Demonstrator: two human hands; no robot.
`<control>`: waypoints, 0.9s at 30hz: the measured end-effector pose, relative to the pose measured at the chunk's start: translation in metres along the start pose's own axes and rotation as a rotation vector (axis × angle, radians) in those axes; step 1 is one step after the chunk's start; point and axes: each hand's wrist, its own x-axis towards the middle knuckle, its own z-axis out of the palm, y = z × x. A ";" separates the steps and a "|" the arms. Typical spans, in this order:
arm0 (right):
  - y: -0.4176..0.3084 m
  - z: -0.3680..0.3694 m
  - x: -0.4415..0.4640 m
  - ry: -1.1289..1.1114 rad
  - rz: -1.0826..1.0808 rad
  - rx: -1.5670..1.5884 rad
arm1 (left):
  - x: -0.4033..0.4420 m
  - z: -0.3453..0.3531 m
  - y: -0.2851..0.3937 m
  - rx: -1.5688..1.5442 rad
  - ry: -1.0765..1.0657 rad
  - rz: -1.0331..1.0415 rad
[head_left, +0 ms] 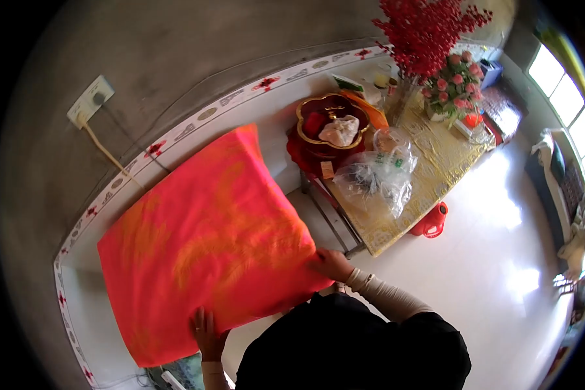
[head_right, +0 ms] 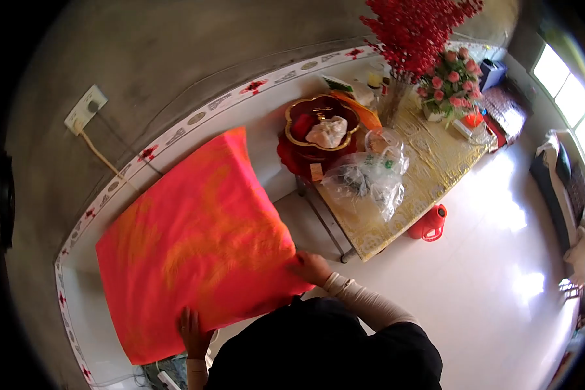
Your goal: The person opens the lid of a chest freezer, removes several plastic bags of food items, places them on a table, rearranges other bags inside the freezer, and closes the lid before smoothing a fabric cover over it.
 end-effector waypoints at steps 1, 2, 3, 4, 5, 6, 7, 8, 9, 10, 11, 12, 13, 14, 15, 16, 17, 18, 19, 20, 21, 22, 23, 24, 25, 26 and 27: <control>-0.003 0.001 0.000 -0.012 -0.013 -0.019 | -0.002 0.003 -0.006 -0.007 0.014 0.020; -0.005 0.003 0.002 0.005 0.066 -0.033 | -0.001 0.002 -0.010 -0.020 0.026 -0.001; -0.006 0.007 0.004 0.022 0.143 -0.048 | -0.001 0.001 -0.011 0.010 0.020 0.029; -0.004 0.008 0.003 0.008 0.129 -0.070 | -0.002 -0.001 -0.014 0.040 0.013 0.058; -0.003 0.008 0.003 0.035 0.110 -0.032 | -0.005 0.000 -0.020 0.026 0.025 0.034; -0.003 0.010 0.006 0.063 0.093 0.007 | -0.007 0.003 -0.026 0.088 0.090 0.116; -0.022 0.002 0.005 0.041 0.171 -0.045 | -0.009 0.004 -0.030 0.150 0.150 0.201; -0.020 0.002 0.008 0.033 0.171 -0.066 | -0.008 0.001 -0.033 0.132 0.152 0.188; -0.009 0.005 0.009 0.041 0.179 0.086 | -0.007 -0.003 -0.037 0.103 0.153 0.199; -0.004 0.006 0.009 0.050 0.189 0.241 | -0.006 -0.008 -0.039 0.075 0.152 0.213; -0.033 -0.003 0.006 0.020 0.290 0.310 | -0.006 -0.012 -0.041 0.062 0.146 0.212; -0.029 -0.001 0.003 0.021 0.300 0.304 | -0.005 -0.016 -0.040 -0.007 0.178 0.208; -0.025 0.001 0.004 0.011 0.281 0.254 | -0.002 -0.018 -0.039 -0.070 0.217 0.205; -0.022 0.001 0.008 0.005 0.254 0.205 | 0.000 -0.016 -0.037 -0.072 0.226 0.209; -0.020 0.001 0.007 0.013 0.248 0.201 | -0.001 -0.014 -0.033 -0.075 0.180 0.178; -0.021 0.002 0.005 -0.028 0.226 0.017 | 0.000 -0.011 -0.031 -0.078 0.134 0.146; -0.022 -0.001 0.008 -0.068 0.202 -0.170 | 0.001 -0.011 -0.030 -0.101 0.101 0.134; -0.018 -0.008 0.017 -0.062 0.201 -0.177 | 0.003 -0.009 -0.029 -0.106 0.108 0.136; -0.007 -0.015 0.027 -0.156 0.085 -0.305 | 0.003 -0.007 -0.028 -0.119 0.082 0.118; 0.006 -0.020 0.037 -0.252 -0.029 -0.427 | 0.001 -0.004 -0.029 -0.128 0.051 0.103; 0.024 -0.024 0.054 -0.117 -0.245 -0.526 | -0.002 -0.001 -0.030 -0.128 0.045 0.111; 0.010 -0.041 0.072 -0.056 -0.145 -0.547 | -0.004 0.003 -0.030 -0.138 0.027 0.084; -0.006 -0.061 0.094 0.006 -0.048 -0.566 | -0.002 0.006 -0.028 -0.147 0.012 0.055; 0.006 -0.073 0.118 0.198 -0.153 -0.550 | 0.000 0.005 -0.023 -0.146 0.012 0.058; 0.022 -0.084 0.141 0.389 -0.258 -0.528 | 0.002 -0.001 -0.017 -0.135 -0.073 -0.012; 0.035 -0.097 0.166 0.421 -0.227 -0.605 | 0.006 -0.006 -0.012 -0.121 -0.154 -0.082; 0.042 -0.112 0.189 0.453 -0.195 -0.680 | 0.010 -0.008 -0.002 -0.077 -0.188 -0.159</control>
